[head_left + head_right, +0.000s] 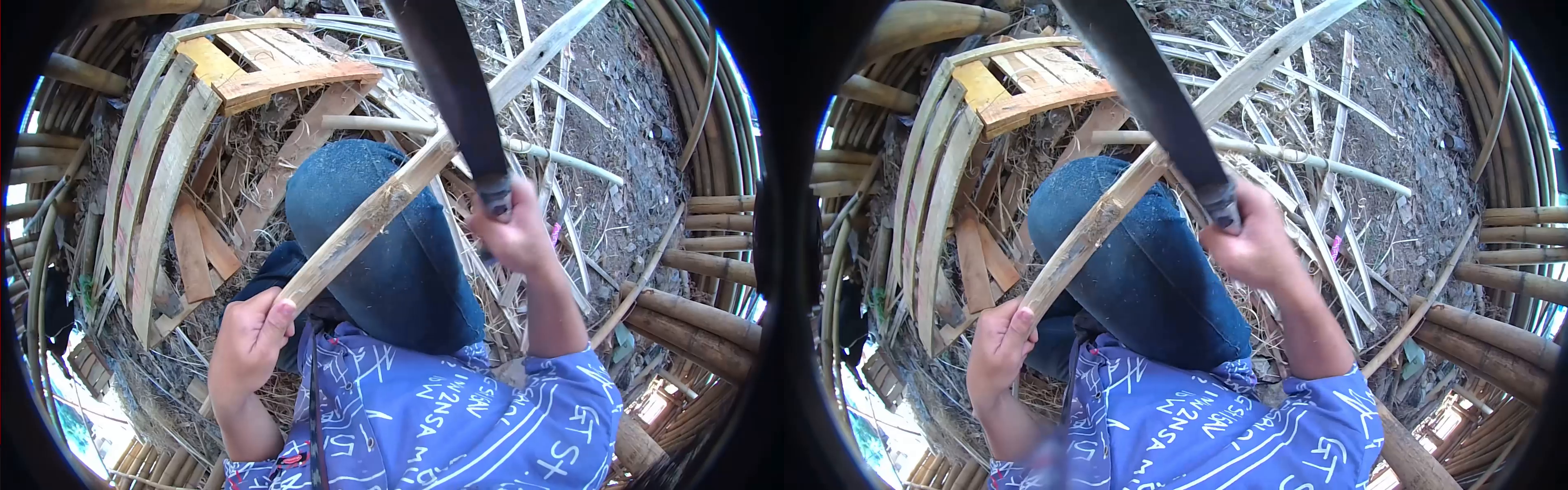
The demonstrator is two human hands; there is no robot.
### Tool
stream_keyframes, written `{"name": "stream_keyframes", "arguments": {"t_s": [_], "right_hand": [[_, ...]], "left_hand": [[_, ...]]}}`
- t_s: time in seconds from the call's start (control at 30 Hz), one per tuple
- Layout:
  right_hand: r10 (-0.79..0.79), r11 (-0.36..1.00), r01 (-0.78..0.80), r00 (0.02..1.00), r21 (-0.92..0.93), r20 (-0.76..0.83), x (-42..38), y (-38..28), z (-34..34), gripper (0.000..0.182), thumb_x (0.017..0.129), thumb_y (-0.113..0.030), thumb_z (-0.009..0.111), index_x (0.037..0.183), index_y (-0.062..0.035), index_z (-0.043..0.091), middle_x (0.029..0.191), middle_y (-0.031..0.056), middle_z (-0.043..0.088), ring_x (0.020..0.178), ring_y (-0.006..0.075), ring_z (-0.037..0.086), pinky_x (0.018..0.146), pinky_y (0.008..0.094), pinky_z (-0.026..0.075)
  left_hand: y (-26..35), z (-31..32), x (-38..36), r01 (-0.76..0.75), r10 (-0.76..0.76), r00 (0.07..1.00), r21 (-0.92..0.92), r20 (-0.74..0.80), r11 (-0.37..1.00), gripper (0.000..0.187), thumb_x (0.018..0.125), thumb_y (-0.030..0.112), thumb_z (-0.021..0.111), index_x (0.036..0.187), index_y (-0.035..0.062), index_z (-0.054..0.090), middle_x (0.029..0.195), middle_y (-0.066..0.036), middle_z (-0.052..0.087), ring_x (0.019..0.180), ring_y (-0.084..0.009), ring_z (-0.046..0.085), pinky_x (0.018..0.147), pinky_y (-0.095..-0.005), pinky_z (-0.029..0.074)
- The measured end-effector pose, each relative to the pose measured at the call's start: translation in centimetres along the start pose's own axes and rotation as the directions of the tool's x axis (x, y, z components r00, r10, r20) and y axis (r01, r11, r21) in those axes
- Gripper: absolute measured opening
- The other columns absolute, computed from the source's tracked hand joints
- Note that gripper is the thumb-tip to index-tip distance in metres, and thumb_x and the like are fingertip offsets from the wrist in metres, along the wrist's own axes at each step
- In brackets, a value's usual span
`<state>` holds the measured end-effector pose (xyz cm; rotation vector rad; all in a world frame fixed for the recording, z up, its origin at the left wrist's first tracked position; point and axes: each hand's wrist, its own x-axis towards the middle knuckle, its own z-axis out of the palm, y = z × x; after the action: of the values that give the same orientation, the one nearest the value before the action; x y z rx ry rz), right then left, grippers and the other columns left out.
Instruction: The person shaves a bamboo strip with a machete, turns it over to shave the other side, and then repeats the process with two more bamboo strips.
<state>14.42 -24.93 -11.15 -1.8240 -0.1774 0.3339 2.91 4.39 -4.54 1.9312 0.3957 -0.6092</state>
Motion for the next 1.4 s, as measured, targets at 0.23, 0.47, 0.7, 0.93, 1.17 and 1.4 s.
{"name": "stream_keyframes", "arguments": {"t_s": [0.23, 0.47, 0.7, 0.93, 1.17, 1.4], "right_hand": [[0.034, 0.999, -0.033, 0.998, -0.019, 0.052, -0.1, -0.1, 0.5, 0.015, 0.067, 0.002, 0.060, 0.078, -0.0059, 0.052, 0.063, -0.0045, 0.049, 0.054, 0.0045, 0.046, 0.051, 0.0223, 0.037], [0.120, 0.992, -0.124, 0.987, 0.037, 0.105, -1.0, -0.3, 1.7, 0.019, 0.068, -0.002, 0.053, 0.086, -0.0020, 0.055, 0.066, -0.0022, 0.048, 0.062, 0.0089, 0.045, 0.058, 0.0241, 0.039], [0.184, 0.971, -0.187, 0.982, 0.147, 0.036, -0.7, 0.0, 1.7, 0.015, 0.069, -0.001, 0.058, 0.081, -0.0045, 0.050, 0.064, -0.0033, 0.048, 0.056, 0.0058, 0.046, 0.051, 0.0230, 0.038], [0.110, 0.989, -0.113, 0.993, 0.091, 0.039, -0.4, -1.4, 0.0, 0.040, 0.071, -0.002, 0.063, 0.108, -0.0051, 0.049, 0.073, -0.0010, 0.051, 0.065, 0.0054, 0.047, 0.056, 0.0223, 0.036], [-0.124, 0.986, 0.090, 0.959, -0.141, -0.255, -0.2, -0.4, 0.6, 0.029, 0.082, -0.012, 0.071, 0.105, -0.0003, 0.058, 0.073, 0.0001, 0.055, 0.064, 0.0069, 0.048, 0.058, 0.0241, 0.041], [-0.016, 0.991, 0.010, 0.999, -0.135, -0.043, -1.4, -1.4, 0.8, 0.023, 0.076, -0.004, 0.062, 0.099, -0.0001, 0.059, 0.063, -0.0015, 0.050, 0.055, 0.0064, 0.045, 0.053, 0.0255, 0.037]], "left_hand": [[0.1, -0.1, -0.2, -0.005, 0.005, 1.000, 0.018, -0.006, 1.000, 0.037, 0.100, 0.026, 0.049, 0.075, -0.0009, 0.054, 0.056, -0.003, 0.049, 0.050, -0.0072, 0.045, 0.047, -0.0249, 0.036], [-0.2, 0.6, 0.0, -0.026, 0.026, 1.000, -0.045, -0.010, 0.999, 0.037, 0.100, 0.026, 0.050, 0.076, -0.0013, 0.055, 0.057, -0.003, 0.050, 0.050, -0.0073, 0.045, 0.047, -0.0249, 0.036], [-0.3, 0.9, 0.0, 0.022, -0.019, 1.000, -0.112, 0.025, 0.994, 0.038, 0.100, 0.028, 0.049, 0.078, -0.0014, 0.055, 0.059, -0.001, 0.051, 0.053, -0.0059, 0.045, 0.048, -0.0236, 0.035], [-0.5, 0.8, 0.3, 0.008, -0.001, 0.998, -0.129, 0.055, 0.992, 0.045, 0.100, 0.040, 0.048, 0.080, 0.0006, 0.056, 0.058, 0.003, 0.045, 0.048, -0.0018, 0.039, 0.043, -0.0187, 0.028], [-0.4, 0.9, 0.5, 0.006, 0.006, 0.998, -0.171, 0.067, 0.985, 0.044, 0.100, 0.040, 0.048, 0.081, 0.0008, 0.056, 0.058, 0.003, 0.046, 0.047, -0.0015, 0.039, 0.042, -0.0183, 0.029], [-0.2, 1.4, 0.9, 0.004, 0.001, 0.999, -0.155, 0.032, 0.988, 0.043, 0.101, 0.035, 0.048, 0.076, -0.0001, 0.055, 0.057, 0.001, 0.047, 0.049, -0.0035, 0.041, 0.045, -0.0210, 0.032]]}}
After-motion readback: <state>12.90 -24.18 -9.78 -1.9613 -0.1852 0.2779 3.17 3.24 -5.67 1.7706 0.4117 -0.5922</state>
